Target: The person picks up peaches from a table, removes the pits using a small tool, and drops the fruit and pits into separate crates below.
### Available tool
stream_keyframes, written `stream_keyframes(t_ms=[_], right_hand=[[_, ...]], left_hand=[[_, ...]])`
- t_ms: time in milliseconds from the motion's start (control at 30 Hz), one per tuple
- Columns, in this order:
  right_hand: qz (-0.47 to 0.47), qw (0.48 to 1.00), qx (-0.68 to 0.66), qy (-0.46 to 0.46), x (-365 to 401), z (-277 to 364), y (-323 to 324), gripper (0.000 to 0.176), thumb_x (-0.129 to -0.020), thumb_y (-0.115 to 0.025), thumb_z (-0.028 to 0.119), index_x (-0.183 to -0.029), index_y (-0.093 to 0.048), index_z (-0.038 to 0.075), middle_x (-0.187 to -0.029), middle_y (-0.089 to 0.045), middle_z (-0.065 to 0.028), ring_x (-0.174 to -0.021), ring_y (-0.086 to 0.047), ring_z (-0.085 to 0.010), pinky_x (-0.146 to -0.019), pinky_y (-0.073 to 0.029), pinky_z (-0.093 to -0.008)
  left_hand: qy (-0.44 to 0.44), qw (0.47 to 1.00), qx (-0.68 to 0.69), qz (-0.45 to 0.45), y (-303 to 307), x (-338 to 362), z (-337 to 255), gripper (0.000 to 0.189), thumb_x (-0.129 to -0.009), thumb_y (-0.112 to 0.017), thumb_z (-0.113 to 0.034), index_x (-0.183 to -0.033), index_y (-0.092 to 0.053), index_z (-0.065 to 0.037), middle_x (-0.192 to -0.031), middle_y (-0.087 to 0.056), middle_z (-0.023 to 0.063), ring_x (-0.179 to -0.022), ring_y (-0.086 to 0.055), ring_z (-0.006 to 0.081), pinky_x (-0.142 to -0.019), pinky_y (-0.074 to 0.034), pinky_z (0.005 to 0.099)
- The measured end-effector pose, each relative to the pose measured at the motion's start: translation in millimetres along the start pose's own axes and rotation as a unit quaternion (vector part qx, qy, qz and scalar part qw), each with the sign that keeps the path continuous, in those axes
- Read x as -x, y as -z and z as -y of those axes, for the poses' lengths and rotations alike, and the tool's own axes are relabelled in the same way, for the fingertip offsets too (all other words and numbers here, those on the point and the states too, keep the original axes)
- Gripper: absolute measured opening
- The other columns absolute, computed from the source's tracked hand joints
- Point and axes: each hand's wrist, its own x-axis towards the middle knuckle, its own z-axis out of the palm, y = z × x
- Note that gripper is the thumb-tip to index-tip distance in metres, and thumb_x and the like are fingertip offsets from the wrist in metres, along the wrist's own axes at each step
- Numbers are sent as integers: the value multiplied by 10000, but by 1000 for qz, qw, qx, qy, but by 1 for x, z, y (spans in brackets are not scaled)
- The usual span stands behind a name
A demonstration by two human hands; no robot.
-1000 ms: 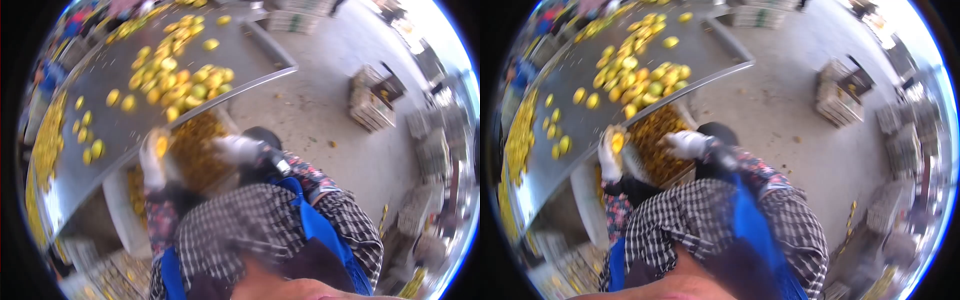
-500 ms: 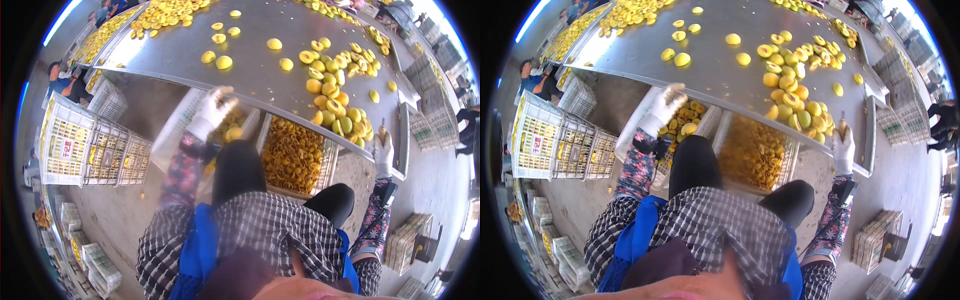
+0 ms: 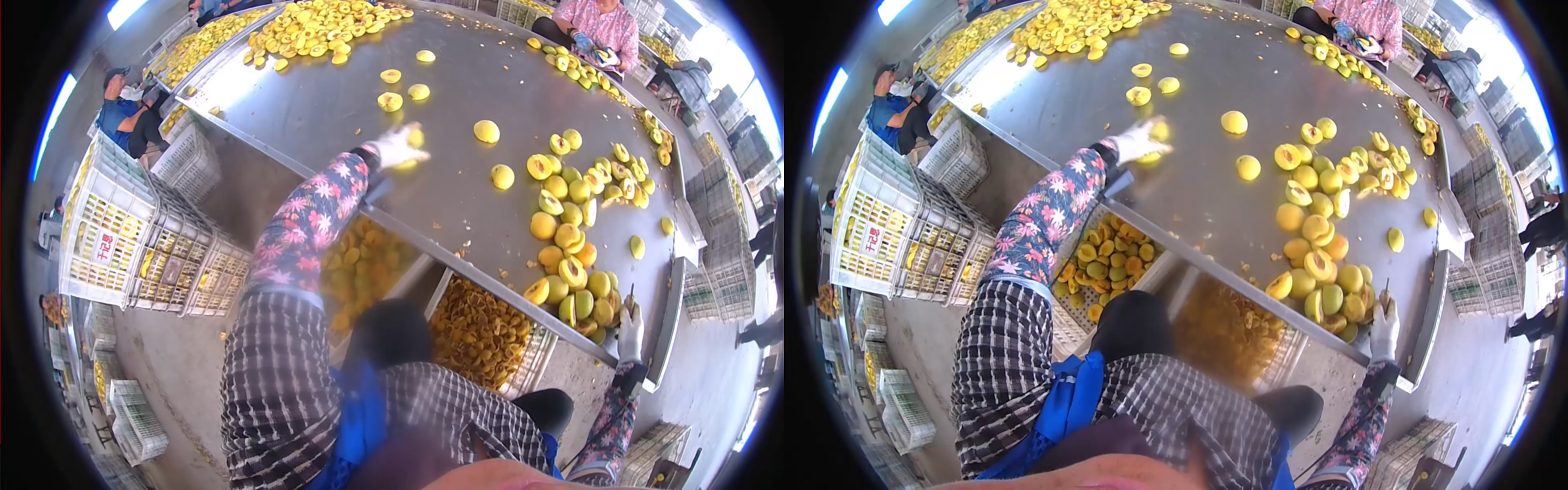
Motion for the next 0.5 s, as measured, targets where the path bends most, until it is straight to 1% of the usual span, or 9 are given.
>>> stream_keyframes(t_ms=[67,133,167,200,267,333,433,467,500], right_hand=[[18,999,-43,7,-6,-12,-2,339,-938,-508,91,-1261,-532,-6,-1194,-605,-102,-1096,-560,-176,-965,-418,-304],[25,997,-72,12,-9,-11,-5,329,-943,-508,67,-1261,-528,-14,-1186,-600,-83,-1100,-549,-156,-977,-406,-287],[36,995,-91,0,-10,-9,-4,325,-945,-508,65,-1260,-528,-14,-1187,-596,-77,-1093,-545,-149,-976,-405,-284],[48,993,-111,-11,-10,-7,-5,322,-946,-508,63,-1258,-529,-14,-1188,-593,-72,-1087,-542,-143,-974,-405,-282],[55,988,-142,-20,-14,-12,-5,318,-952,-505,79,-1255,-526,-14,-1167,-586,-67,-1056,-531,-132,-952,-412,-281],[38,987,-153,-27,-13,0,-8,314,-954,-503,92,-1249,-529,-11,-1160,-588,-71,-1058,-532,-136,-947,-414,-280],[43,995,-87,-16,-13,4,-8,318,-953,-471,91,-1247,-523,-19,-1164,-593,-100,-1067,-543,-156,-946,-420,-293],[40,998,-52,-4,-13,-1,-8,320,-952,-464,90,-1246,-521,-21,-1165,-594,-106,-1069,-545,-160,-946,-421,-296],[33,998,-50,1,-14,-8,-8,327,-951,-447,81,-1253,-508,-29,-1170,-594,-120,-1087,-547,-172,-961,-414,-305]], left_hand=[[-147,983,27,107,-30,-18,-14,887,-806,-664,-571,-1495,-288,-158,-1529,-264,196,-1424,-238,347,-1149,-251,430],[-265,935,106,212,-31,-8,-49,690,-876,-663,-443,-1440,-405,-141,-1458,-418,136,-1372,-357,276,-1129,-290,396],[-251,917,216,223,-15,3,-70,511,-902,-675,-304,-1354,-518,-125,-1330,-565,65,-1270,-476,173,-1084,-357,350],[-257,896,340,125,-14,-12,-61,427,-896,-689,-219,-1292,-572,-112,-1240,-627,18,-1164,-544,109,-1027,-415,309],[-197,949,201,-139,15,-66,-19,375,-893,-691,-215,-1238,-605,-93,-1219,-628,23,-1097,-572,120,-962,-454,292],[-123,907,293,-276,36,-122,50,457,-856,-721,-334,-1236,-608,-108,-1241,-610,85,-1062,-595,153,-927,-467,296],[37,927,288,-236,48,-181,128,774,-765,-713,-572,-1418,-455,-248,-1456,-419,94,-1308,-422,248,-1063,-379,353],[23,923,340,-177,49,-183,120,838,-746,-691,-634,-1450,-407,-279,-1501,-364,92,-1377,-340,281,-1114,-329,366],[75,963,182,-182,50,-189,108,868,-737,-677,-658,-1461,-388,-274,-1520,-335,84,-1382,-333,280,-1122,-313,360]])
